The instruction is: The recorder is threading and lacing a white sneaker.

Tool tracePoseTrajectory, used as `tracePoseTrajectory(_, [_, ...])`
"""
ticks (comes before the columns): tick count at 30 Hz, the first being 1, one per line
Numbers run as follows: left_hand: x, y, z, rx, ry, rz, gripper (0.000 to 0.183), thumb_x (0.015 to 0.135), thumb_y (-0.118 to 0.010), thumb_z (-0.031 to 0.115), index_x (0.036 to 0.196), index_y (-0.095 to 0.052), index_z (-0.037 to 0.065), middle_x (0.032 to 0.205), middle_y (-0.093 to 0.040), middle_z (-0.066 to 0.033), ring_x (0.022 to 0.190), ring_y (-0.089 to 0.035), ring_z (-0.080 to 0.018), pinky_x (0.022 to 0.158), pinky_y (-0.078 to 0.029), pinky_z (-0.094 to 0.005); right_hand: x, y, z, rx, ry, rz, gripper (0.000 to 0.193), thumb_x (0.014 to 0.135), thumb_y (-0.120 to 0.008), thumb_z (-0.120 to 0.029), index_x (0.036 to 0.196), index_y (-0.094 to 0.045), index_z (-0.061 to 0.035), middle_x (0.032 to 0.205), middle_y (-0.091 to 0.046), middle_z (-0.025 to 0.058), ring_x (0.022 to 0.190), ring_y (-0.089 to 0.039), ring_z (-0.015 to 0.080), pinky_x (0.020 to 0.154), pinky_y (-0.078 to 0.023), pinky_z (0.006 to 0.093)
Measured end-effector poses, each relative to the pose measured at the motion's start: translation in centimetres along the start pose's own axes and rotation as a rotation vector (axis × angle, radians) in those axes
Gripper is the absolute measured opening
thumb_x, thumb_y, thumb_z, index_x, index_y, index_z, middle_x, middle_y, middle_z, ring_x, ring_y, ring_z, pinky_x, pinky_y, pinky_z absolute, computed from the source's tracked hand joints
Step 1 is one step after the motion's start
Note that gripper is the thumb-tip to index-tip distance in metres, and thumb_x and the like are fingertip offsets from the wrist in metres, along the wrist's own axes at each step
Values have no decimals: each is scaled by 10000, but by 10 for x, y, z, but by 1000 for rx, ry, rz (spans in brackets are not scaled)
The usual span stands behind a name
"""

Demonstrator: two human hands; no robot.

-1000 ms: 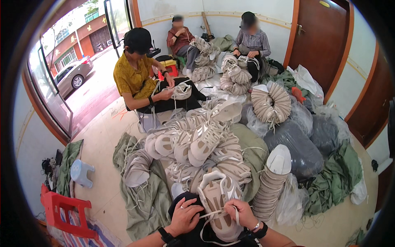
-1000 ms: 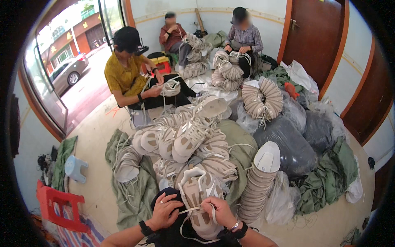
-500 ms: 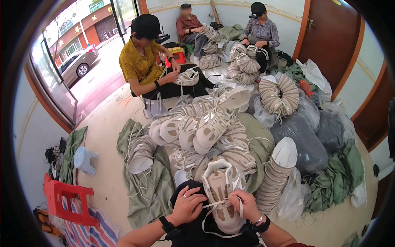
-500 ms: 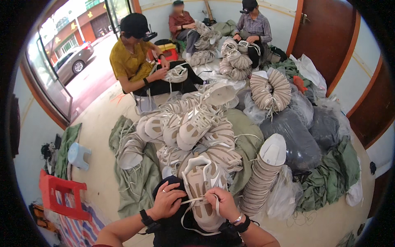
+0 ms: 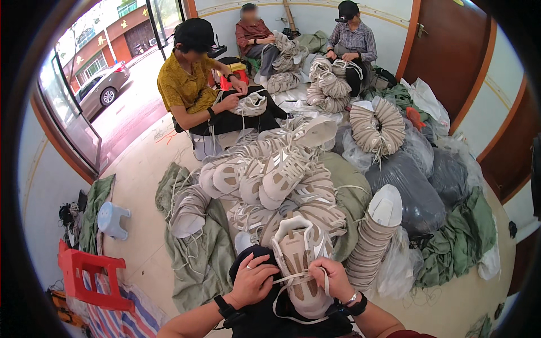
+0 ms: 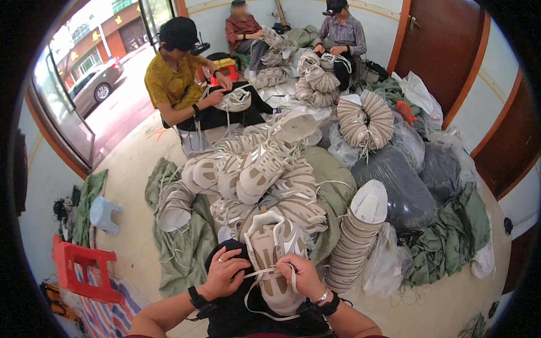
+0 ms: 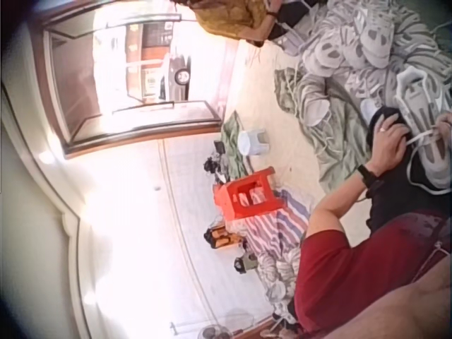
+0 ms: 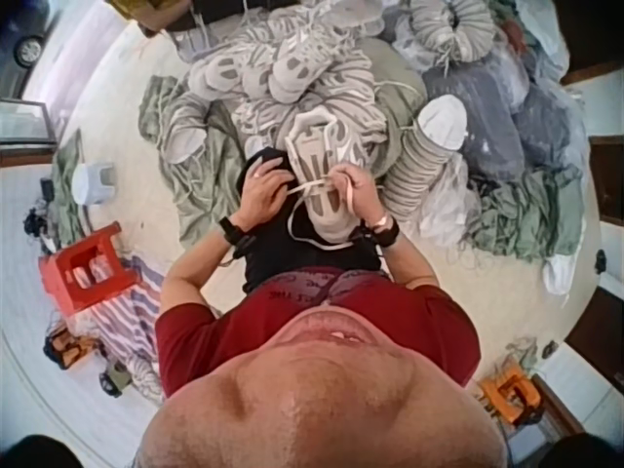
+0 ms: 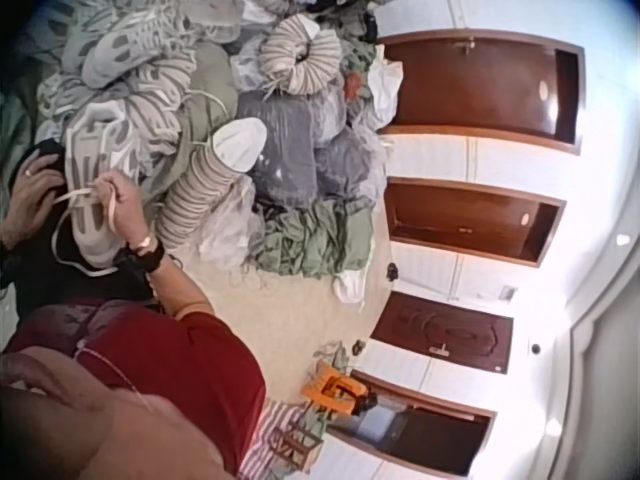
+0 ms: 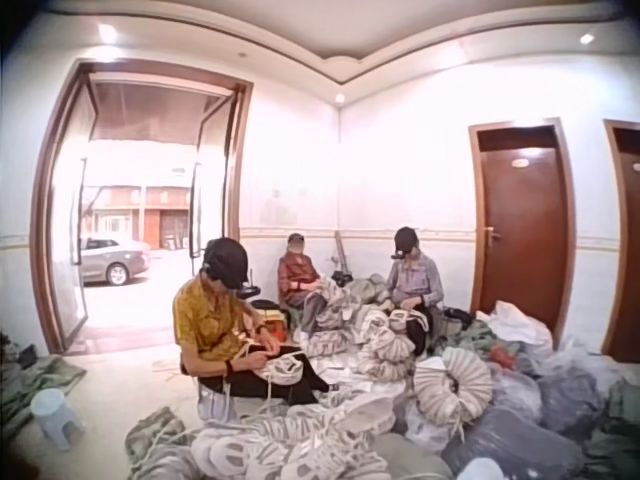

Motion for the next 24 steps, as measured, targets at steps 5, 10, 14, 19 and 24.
tracePoseTrajectory(5, [-1, 0, 0, 2, 5, 0, 215, 770, -608, 97, 975, -655, 142, 1029, -657, -5, 1166, -521, -248, 1055, -279, -467, 0, 0, -2, -18, 10, 1, 174, 933, -578, -183, 875, -608, -22, 694, -549, -32, 535, -448, 22, 495, -362, 183])
tracePoseTrajectory(10, [-1, 2, 0, 3, 8, -1, 213, 775, -605, 102, 978, -653, 145, 1029, -654, -5, 1166, -521, -247, 1055, -279, -469, 0, -1, 0, -10, 9, 9, 171, 931, -578, -182, 873, -607, -23, 694, -552, -32, 536, -457, 24, 497, -366, 182])
tracePoseTrajectory(14, [-1, 3, 0, 33, -17, -4, 229, 778, -611, 111, 1006, -634, 134, 1031, -647, -1, 1163, -518, -234, 1056, -279, -434, 1, 0, 3, -38, 29, 13, 166, 932, -575, -177, 877, -608, -24, 693, -554, -31, 531, -459, 22, 490, -368, 183])
tracePoseTrajectory(19, [-1, 2, 0, 0, 1, 6, 207, 780, -606, 105, 979, -649, 141, 1030, -657, -3, 1169, -519, -239, 1056, -272, -460, 0, 0, 3, -41, -30, 24, 144, 907, -611, -163, 891, -630, -22, 664, -561, -20, 577, -479, 43, 519, -389, 215])
tracePoseTrajectory(24, [-2, 1, -1, 5, -3, 6, 213, 776, -610, 104, 982, -650, 143, 1029, -659, -3, 1171, -518, -237, 1058, -270, -457, 0, 0, 1, -36, -25, 27, 143, 907, -610, -163, 902, -629, -21, 691, -571, -12, 610, -493, 49, 547, -406, 217])
Point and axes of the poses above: each hand's wrist, its own x-axis towards the middle knuckle, its own y-axis out of the back of the hand, z = x × y, the point moved 2 cm from there along x, towards the middle knuckle
